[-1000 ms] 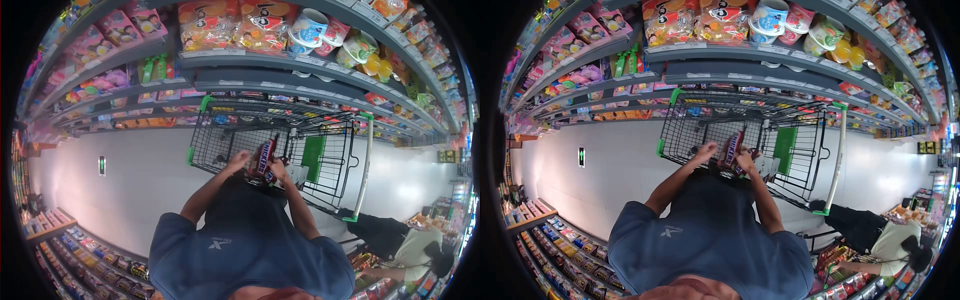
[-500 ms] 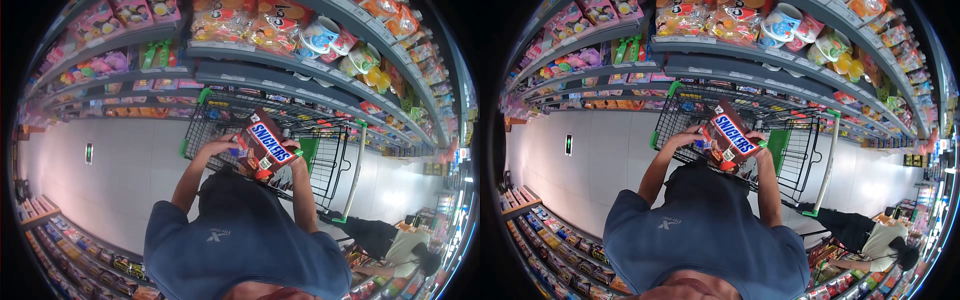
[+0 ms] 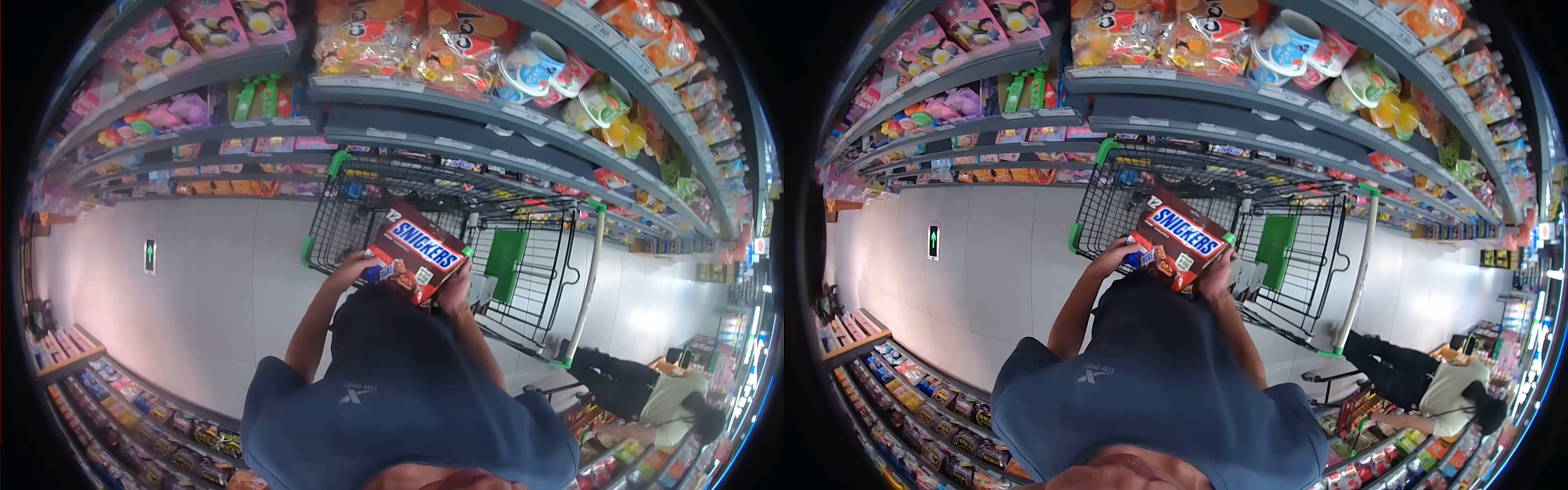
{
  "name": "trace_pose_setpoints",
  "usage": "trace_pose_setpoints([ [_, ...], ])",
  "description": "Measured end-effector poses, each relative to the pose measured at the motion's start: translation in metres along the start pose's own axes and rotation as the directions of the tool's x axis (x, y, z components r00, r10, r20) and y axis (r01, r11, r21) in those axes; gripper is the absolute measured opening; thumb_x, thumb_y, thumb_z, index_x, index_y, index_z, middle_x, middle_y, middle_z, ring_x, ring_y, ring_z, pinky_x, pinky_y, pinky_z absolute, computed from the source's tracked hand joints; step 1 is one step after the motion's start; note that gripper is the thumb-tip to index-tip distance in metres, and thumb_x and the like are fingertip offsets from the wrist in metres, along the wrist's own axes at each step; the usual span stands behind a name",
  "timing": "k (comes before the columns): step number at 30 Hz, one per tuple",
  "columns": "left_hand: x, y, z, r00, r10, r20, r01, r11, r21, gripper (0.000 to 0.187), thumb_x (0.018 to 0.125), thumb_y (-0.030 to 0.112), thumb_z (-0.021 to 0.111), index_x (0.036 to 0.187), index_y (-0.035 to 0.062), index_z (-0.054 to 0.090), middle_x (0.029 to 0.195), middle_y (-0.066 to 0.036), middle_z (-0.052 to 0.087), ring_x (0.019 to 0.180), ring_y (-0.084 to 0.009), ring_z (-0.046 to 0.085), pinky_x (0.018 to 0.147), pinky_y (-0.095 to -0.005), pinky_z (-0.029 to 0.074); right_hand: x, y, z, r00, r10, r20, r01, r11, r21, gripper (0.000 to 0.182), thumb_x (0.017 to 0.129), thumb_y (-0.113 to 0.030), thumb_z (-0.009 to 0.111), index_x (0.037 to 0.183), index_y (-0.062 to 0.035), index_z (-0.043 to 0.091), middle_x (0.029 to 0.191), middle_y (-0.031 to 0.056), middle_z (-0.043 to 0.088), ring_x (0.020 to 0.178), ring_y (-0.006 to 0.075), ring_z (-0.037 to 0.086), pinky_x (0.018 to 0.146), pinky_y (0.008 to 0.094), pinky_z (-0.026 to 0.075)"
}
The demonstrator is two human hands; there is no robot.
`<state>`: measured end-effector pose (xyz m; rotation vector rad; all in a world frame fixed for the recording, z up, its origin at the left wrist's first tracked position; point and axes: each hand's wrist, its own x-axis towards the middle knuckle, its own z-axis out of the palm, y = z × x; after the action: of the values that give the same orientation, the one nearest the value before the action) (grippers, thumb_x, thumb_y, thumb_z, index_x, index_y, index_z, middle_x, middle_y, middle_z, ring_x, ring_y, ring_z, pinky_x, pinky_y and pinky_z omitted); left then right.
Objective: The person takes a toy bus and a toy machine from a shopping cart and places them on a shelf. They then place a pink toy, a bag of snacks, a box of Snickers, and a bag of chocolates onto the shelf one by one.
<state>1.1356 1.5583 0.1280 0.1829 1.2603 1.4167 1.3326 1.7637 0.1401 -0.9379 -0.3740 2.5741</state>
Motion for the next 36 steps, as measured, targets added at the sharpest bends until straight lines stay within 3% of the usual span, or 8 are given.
trace_pose_setpoints([
  [4,-0.004,0.026,0.003,0.995,0.053,-0.085,-0.035,0.980,0.195,0.036,0.091,0.031,0.062,0.112,0.0025,0.065,0.101,-0.006,0.068,0.088,-0.0126,0.065,0.076,-0.0266,0.050,-0.001,0.001,0.034,1.000,-0.018,-0.006,0.017,0.991,-0.131,0.056,0.099,-0.049,0.041,0.134,-0.0059,0.047,0.130,0.0108,0.056,0.118,0.0287,0.055,0.103,0.0476,0.042],
  [6,-0.001,0.038,0.002,0.988,-0.077,-0.137,0.093,0.989,0.112,0.048,0.088,0.039,0.063,0.119,0.0036,0.059,0.106,-0.007,0.065,0.092,-0.0148,0.065,0.073,-0.0294,0.053,0.015,-0.002,0.038,1.000,-0.024,-0.010,0.016,0.866,-0.499,0.037,0.095,-0.024,0.056,0.126,-0.0048,0.053,0.121,0.0097,0.061,0.110,0.0253,0.060,0.098,0.0431,0.047],
  [7,0.003,0.044,0.001,0.980,-0.022,-0.196,0.046,0.991,0.122,0.049,0.087,0.040,0.063,0.120,0.0039,0.058,0.102,-0.007,0.066,0.086,-0.0137,0.065,0.066,-0.0294,0.054,0.012,-0.010,0.065,0.999,-0.017,-0.043,-0.006,0.876,-0.483,0.034,0.086,-0.004,0.063,0.120,-0.0046,0.056,0.113,0.0082,0.064,0.104,0.0221,0.062,0.093,0.0399,0.050],
  [16,0.033,0.169,-0.025,0.911,0.314,-0.266,-0.235,0.928,0.290,0.041,0.090,0.040,0.061,0.115,0.0068,0.060,0.089,-0.006,0.068,0.065,-0.0080,0.064,0.053,-0.0211,0.050,0.121,-0.065,0.183,0.984,0.080,0.160,0.030,0.807,-0.589,0.034,0.084,-0.002,0.062,0.117,-0.0007,0.057,0.110,0.0107,0.066,0.100,0.0246,0.065,0.092,0.0388,0.053],
  [22,0.093,0.225,-0.068,0.802,0.524,-0.286,-0.326,0.786,0.526,0.057,0.089,0.043,0.061,0.121,-0.0035,0.056,0.101,-0.017,0.068,0.090,-0.0254,0.067,0.079,-0.0341,0.051,0.198,-0.082,0.258,0.990,-0.018,0.143,0.101,0.794,-0.599,0.033,0.082,-0.003,0.066,0.113,-0.0018,0.057,0.105,0.0116,0.066,0.096,0.0261,0.066,0.085,0.0437,0.056],
  [24,0.105,0.242,-0.071,0.646,0.712,-0.274,-0.363,0.603,0.710,0.064,0.088,0.044,0.062,0.125,-0.0076,0.052,0.108,-0.025,0.065,0.107,-0.0362,0.061,0.094,-0.0400,0.044,0.214,-0.086,0.276,0.984,-0.090,0.153,0.163,0.794,-0.586,0.031,0.083,-0.005,0.065,0.112,-0.0009,0.056,0.105,0.0124,0.065,0.094,0.0270,0.066,0.083,0.0448,0.056],
  [30,0.133,0.286,-0.084,0.671,0.696,-0.254,-0.280,0.556,0.782,0.048,0.090,0.026,0.059,0.125,-0.0059,0.053,0.126,-0.020,0.058,0.123,-0.0296,0.051,0.102,-0.0365,0.037,0.294,-0.083,0.275,0.913,-0.216,0.346,0.355,0.837,-0.416,0.025,0.087,-0.017,0.066,0.109,-0.0068,0.061,0.104,0.0101,0.066,0.090,0.0215,0.066,0.079,0.0388,0.054],
  [36,0.221,0.263,-0.134,0.439,0.815,-0.377,-0.249,0.514,0.821,0.049,0.086,0.024,0.061,0.129,0.0022,0.052,0.123,-0.023,0.059,0.121,-0.0395,0.051,0.102,-0.0418,0.040,0.311,-0.074,0.274,0.855,-0.304,0.421,0.509,0.652,-0.562,0.027,0.087,-0.013,0.065,0.112,-0.0051,0.060,0.106,0.0104,0.066,0.096,0.0208,0.063,0.085,0.0371,0.051],
])
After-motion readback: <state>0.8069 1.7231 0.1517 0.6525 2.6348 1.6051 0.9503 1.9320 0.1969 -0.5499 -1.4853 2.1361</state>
